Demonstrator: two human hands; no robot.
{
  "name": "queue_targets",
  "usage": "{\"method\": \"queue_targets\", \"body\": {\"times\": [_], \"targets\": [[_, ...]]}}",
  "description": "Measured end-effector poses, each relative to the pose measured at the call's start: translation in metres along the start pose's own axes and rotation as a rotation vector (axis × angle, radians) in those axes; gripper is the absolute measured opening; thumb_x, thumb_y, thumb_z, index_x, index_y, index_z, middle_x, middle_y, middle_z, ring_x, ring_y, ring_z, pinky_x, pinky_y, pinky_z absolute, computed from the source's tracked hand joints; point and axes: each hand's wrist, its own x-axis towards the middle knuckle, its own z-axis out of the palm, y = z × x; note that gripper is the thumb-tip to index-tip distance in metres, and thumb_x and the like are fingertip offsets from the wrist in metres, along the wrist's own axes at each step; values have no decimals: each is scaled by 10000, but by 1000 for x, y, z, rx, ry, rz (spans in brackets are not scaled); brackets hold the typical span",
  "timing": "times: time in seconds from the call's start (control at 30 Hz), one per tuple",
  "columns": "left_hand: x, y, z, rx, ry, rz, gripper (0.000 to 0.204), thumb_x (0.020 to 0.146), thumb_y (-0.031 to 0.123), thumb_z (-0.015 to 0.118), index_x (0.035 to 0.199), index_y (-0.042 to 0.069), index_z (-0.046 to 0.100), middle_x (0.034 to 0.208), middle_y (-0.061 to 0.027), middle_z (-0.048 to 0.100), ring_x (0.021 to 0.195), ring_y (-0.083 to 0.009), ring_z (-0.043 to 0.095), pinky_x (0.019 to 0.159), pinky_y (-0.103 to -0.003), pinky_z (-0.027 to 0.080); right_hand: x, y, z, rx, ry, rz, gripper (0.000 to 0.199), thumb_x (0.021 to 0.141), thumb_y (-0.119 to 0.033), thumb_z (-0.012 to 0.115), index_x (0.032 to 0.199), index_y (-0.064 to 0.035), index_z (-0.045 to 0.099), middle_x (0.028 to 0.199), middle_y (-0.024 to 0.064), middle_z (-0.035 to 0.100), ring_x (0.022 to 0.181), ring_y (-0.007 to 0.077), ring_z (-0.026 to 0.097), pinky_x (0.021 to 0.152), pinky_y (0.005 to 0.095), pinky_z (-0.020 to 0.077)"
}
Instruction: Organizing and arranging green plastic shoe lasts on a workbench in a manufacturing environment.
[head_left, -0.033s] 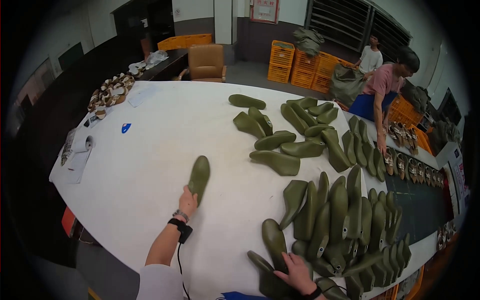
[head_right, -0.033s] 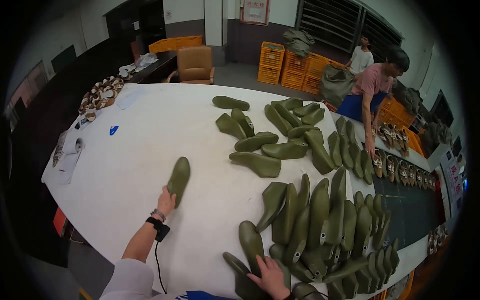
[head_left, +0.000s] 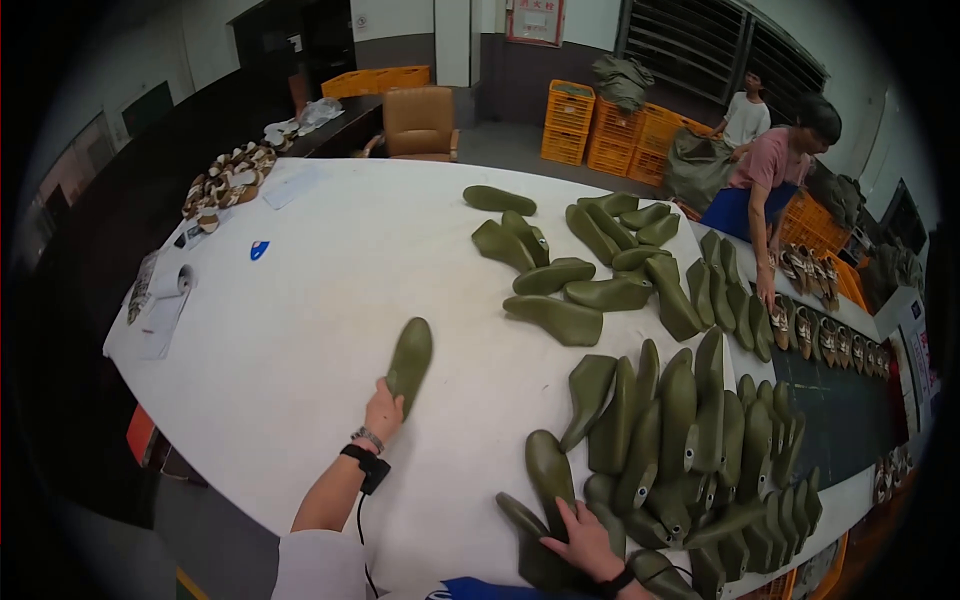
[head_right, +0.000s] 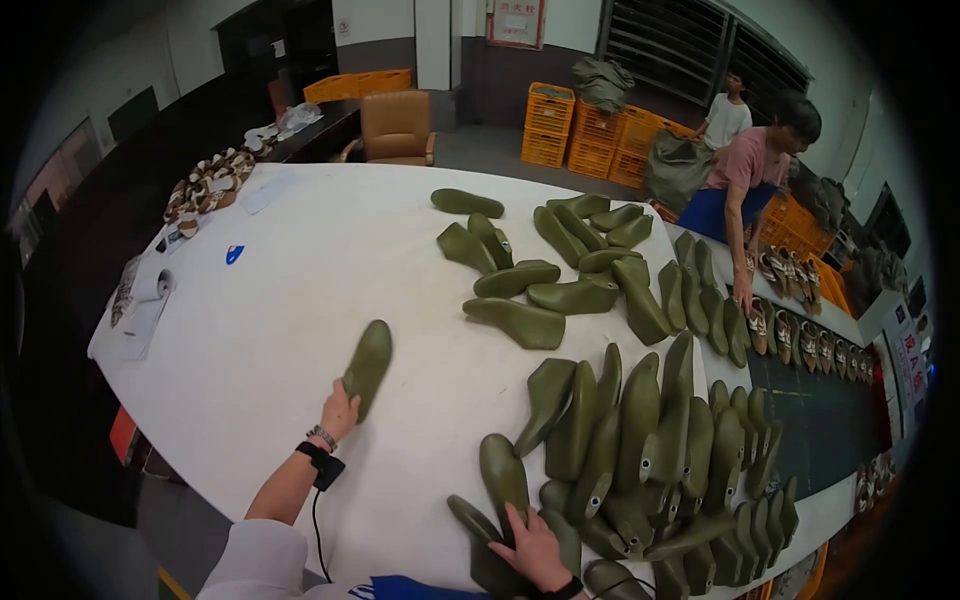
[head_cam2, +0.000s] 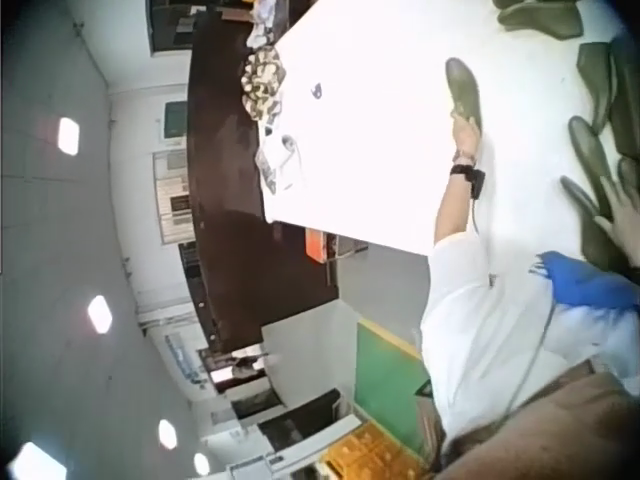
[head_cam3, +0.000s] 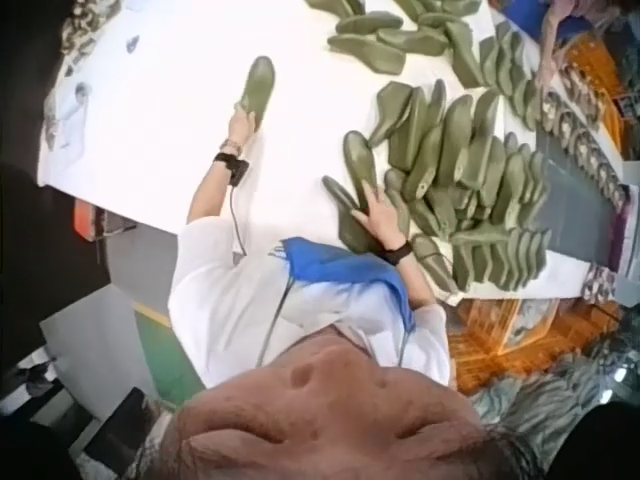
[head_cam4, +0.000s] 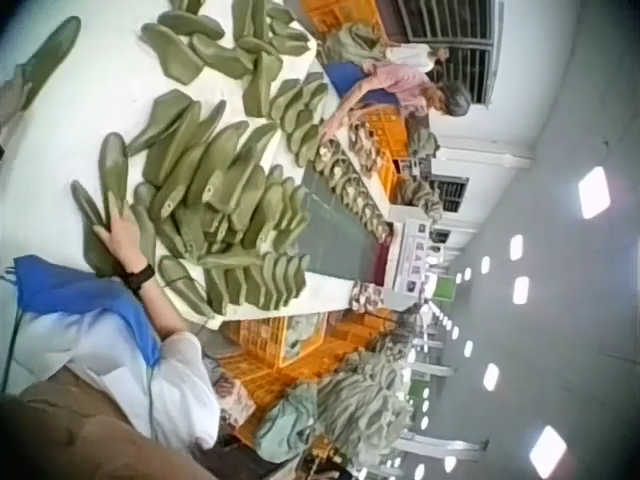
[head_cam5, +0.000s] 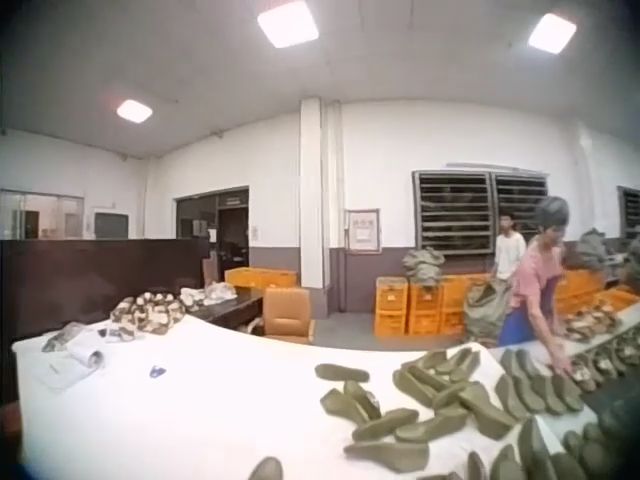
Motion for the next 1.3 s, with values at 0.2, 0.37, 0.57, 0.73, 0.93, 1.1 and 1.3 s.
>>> {"method": "queue_targets", "body": {"times": [0.2,0.37,0.57,0.73,0.93,1.1,1.3], "targets": [[-189,56,-20,-24,-147,85,583,830,132,559,1305,-6,250,846,-291,593,773,-452,581,668,-485,474,-5,-9,12,63,15,11,708,636,-432,765,1232,-135,524,1363,306,245,1139,447,440,927,419,434],[-273,86,-7,-108,-138,139,636,818,127,567,1348,7,236,846,-282,597,749,-459,580,652,-486,476,-2,-8,34,82,151,35,545,654,-426,741,1020,-36,632,1328,313,288,1160,448,398,911,433,433],[-304,89,25,-209,-230,78,812,721,217,683,1339,-41,224,1222,-297,444,1095,-394,489,925,-414,409,-15,-14,48,60,203,26,432,746,-433,661,947,-51,683,1223,301,420,1027,420,507,854,422,467],[-302,79,54,-426,-233,48,902,699,168,646,1384,-19,90,1260,-285,415,1178,-387,438,977,-396,371,-12,-12,51,184,221,20,390,797,-446,605,1083,-185,654,1220,307,442,951,422,569,828,420,482],[-278,72,9,-871,-443,-255,688,699,12,543,1343,35,303,1168,-125,532,1085,-232,501,911,-315,410,-12,6,47,203,215,-88,289,789,-96,528,1026,-169,677,1031,240,546,805,395,594,748,434,498],[-304,65,-42,-1220,-808,-480,558,819,66,562,1332,31,346,1273,-99,477,1155,-201,472,971,-357,400,-78,20,26,106,-58,-74,493,782,-162,579,1264,-163,478,965,278,576,816,414,597,741,459,493],[-299,51,-20,-1066,-1038,-657,493,914,440,437,1253,83,456,1219,-104,531,1112,-254,499,947,-441,389,-46,13,45,365,-110,156,905,759,-497,642,1409,-59,191,1203,375,414,1083,495,459,939,442,403]]}}
